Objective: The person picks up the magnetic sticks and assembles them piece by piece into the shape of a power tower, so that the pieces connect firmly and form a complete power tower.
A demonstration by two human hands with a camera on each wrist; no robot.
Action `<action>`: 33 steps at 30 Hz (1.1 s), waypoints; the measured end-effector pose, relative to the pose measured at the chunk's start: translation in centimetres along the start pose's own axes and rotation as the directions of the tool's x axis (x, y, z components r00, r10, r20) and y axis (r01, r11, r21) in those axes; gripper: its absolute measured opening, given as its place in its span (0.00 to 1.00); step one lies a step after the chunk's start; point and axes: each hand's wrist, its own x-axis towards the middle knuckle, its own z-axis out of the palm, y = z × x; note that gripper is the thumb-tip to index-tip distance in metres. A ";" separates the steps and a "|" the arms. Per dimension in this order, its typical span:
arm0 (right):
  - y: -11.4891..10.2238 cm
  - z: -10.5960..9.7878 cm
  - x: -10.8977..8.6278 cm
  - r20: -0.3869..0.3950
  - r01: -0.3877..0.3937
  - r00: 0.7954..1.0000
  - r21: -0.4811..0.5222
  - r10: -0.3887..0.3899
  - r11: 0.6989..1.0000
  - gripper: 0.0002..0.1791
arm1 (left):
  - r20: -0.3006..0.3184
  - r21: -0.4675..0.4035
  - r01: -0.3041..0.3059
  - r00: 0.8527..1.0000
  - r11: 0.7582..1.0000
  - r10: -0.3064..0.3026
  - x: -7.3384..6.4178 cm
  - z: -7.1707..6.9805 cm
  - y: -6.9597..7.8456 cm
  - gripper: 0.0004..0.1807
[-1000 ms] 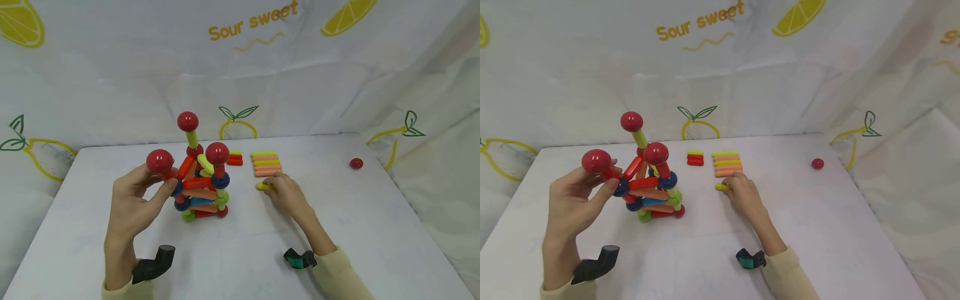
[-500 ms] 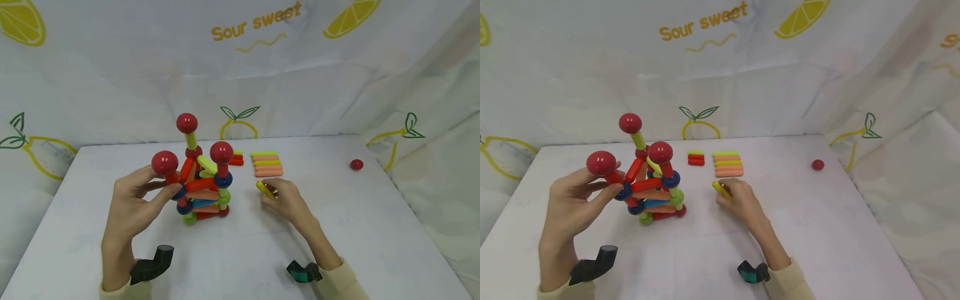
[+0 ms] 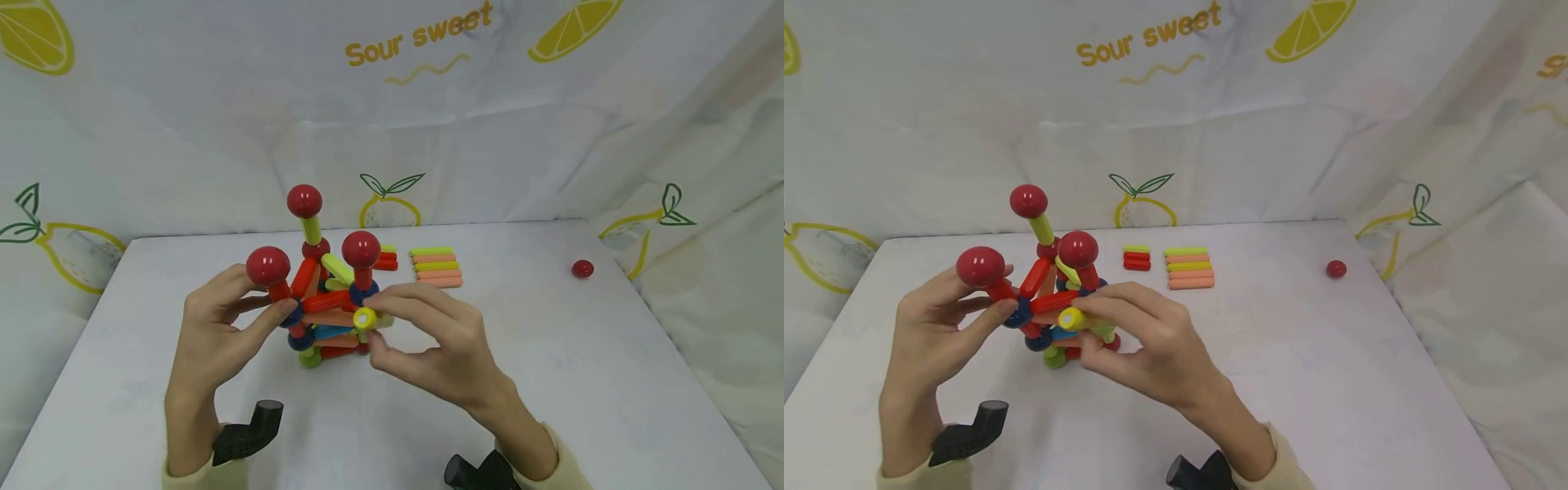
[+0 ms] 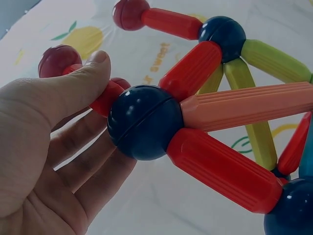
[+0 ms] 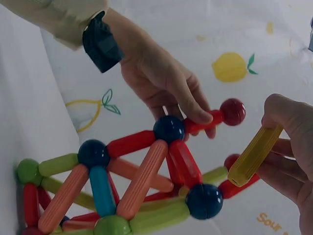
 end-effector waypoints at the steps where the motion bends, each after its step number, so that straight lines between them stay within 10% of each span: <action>1: -0.3 0.3 0.6 0.008 0.027 1.000 0.001 -0.027 1.000 0.15 | 0.001 0.004 0.000 1.000 1.000 0.000 0.0 0.0 0.0 0.28; 9: -1.1 2.7 3.0 0.036 0.112 0.993 -0.071 -0.109 0.991 0.18 | 0.010 -0.020 -0.001 1.000 1.000 0.001 -0.1 0.1 -0.3 0.29; 33: -2.2 5.6 3.3 0.068 -0.034 0.996 -0.366 0.063 0.930 0.17 | 0.009 -0.051 -0.026 1.000 0.998 0.027 0.2 -0.2 -0.6 0.28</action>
